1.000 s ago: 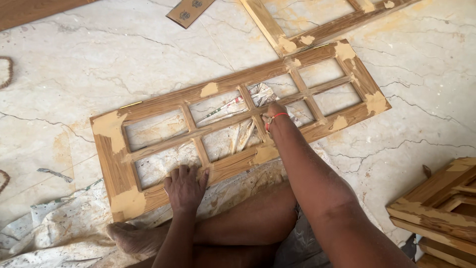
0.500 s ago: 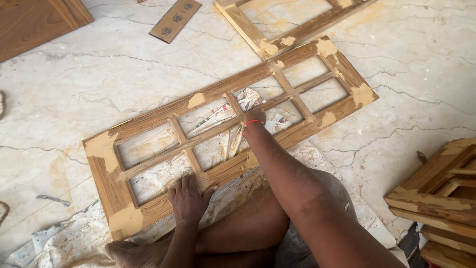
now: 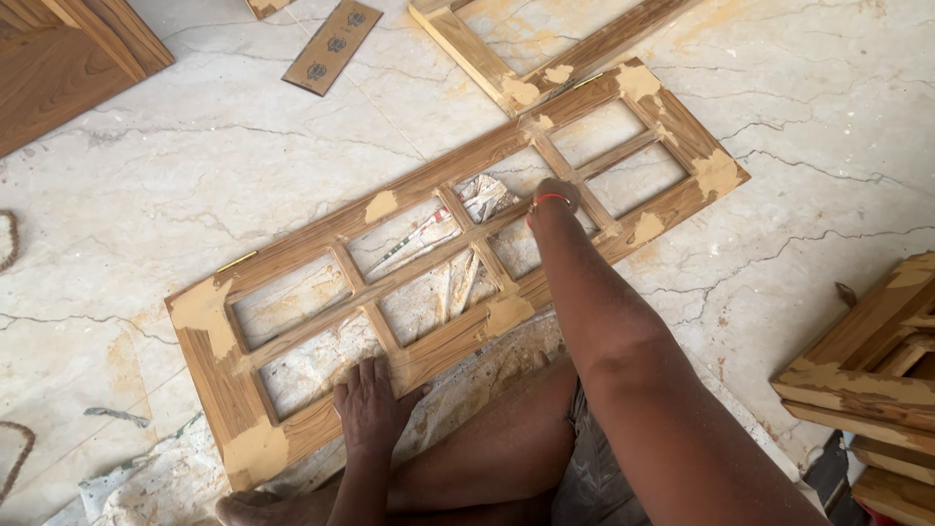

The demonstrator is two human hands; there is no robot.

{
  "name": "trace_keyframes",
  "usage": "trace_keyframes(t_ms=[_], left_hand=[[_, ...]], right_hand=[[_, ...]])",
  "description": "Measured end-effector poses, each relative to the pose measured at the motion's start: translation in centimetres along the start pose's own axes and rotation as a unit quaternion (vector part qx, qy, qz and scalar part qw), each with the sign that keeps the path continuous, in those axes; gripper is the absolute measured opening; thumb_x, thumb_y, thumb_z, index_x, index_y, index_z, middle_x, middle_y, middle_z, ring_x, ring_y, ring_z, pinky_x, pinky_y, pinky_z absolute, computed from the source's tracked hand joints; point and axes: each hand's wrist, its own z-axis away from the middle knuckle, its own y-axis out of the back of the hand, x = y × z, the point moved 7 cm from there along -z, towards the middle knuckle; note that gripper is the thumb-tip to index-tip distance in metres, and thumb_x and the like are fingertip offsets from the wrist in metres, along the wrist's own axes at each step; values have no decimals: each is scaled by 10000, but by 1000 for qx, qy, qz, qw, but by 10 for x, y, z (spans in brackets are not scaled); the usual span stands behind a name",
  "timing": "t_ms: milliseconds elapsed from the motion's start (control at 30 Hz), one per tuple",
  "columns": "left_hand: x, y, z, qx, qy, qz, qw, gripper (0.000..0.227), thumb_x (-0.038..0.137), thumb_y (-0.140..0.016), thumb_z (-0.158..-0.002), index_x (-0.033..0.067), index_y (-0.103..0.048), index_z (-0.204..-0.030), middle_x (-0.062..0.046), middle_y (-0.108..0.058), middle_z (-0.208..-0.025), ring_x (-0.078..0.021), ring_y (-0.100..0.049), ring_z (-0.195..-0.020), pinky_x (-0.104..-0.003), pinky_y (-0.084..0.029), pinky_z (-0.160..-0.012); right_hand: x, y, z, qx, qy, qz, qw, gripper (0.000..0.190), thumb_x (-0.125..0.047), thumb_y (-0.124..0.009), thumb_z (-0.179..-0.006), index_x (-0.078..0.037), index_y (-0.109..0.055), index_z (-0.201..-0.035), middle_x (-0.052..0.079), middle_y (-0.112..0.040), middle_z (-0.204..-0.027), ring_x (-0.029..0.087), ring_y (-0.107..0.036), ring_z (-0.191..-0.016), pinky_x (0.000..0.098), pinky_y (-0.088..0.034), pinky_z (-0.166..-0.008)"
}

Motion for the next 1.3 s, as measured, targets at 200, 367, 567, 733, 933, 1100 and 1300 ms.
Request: trace_keyframes(t_ms=[200, 367, 567, 733, 933, 1100, 1300], left_hand=[[-7, -8, 8, -78, 33, -1, 996, 898, 710, -732, -752, 54, -573, -1344, -107, -602, -1304, -288, -550, -1250, -472, -406, -1008], [1, -3, 1, 0, 1, -14, 1000, 946, 707, -778, -670, 41, -589, -1315, -147, -607, -1289, -345, -539, -1244, -497, -401, -972], [-1, -2, -5, 36, 2, 2, 999, 891, 695, -781, -655, 66, -616, -1264, -127, -629, -1233, -331, -556, -1189, -505, -401, -989], [-6, -9, -12, -18, 20, 2, 1000, 860, 701, -771, -679, 80, -616, -1254, -95, -630, -1212, -302, -560, -1199, -469, -408, -980], [-5, -9, -4, 3, 6, 13, 1000, 914, 695, -783, -674, 46, -609, -1292, -114, -626, -1226, -294, -570, -1174, -480, -404, -965], [-4, -7, -3, -15, 9, -9, 1000, 891, 701, -773, -675, 71, -605, -1282, -102, -608, -1293, -286, -554, -1208, -456, -399, -960], [-4, -8, -7, -39, 21, 21, 999, 922, 678, -794, -674, 55, -583, -1320, -97, -622, -1231, -275, -561, -1186, -483, -391, -978]], right_hand=[[9, -61, -31, 36, -47, -136, 989, 511, -482, -708, -834, -79, -753, -1146, 50, -765, -1119, 161, -737, -987, 274, -584, -761], [-7, -60, -32, 83, -42, -155, 984, 431, -389, -602, -932, -44, -750, -1144, 72, -772, -1114, 170, -741, -989, 278, -581, -755], [4, -43, -42, 62, -94, -166, 980, 398, -278, -475, -1050, -2, -746, -1141, 98, -780, -1107, 180, -746, -991, 283, -579, -747], [13, -34, -48, 85, -70, -141, 984, 391, -260, -468, -1080, 16, -733, -1159, 113, -781, -1101, 185, -744, -991, 282, -582, -741], [23, -50, -37, 46, -96, -178, 978, 356, -264, -544, -1000, -5, -729, -1159, 137, -736, -1152, 220, -705, -1032, 307, -554, -824], [7, -30, -22, 180, -59, -183, 965, 354, -268, -607, -933, -22, -725, -1158, 158, -699, -1194, 249, -673, -1066, 328, -531, -893], [7, -6, 28, 408, -47, -262, 873, 329, -173, -602, -918, 5, -701, -1176, 232, -640, -1236, 343, -630, -1081, 397, -511, -941]])
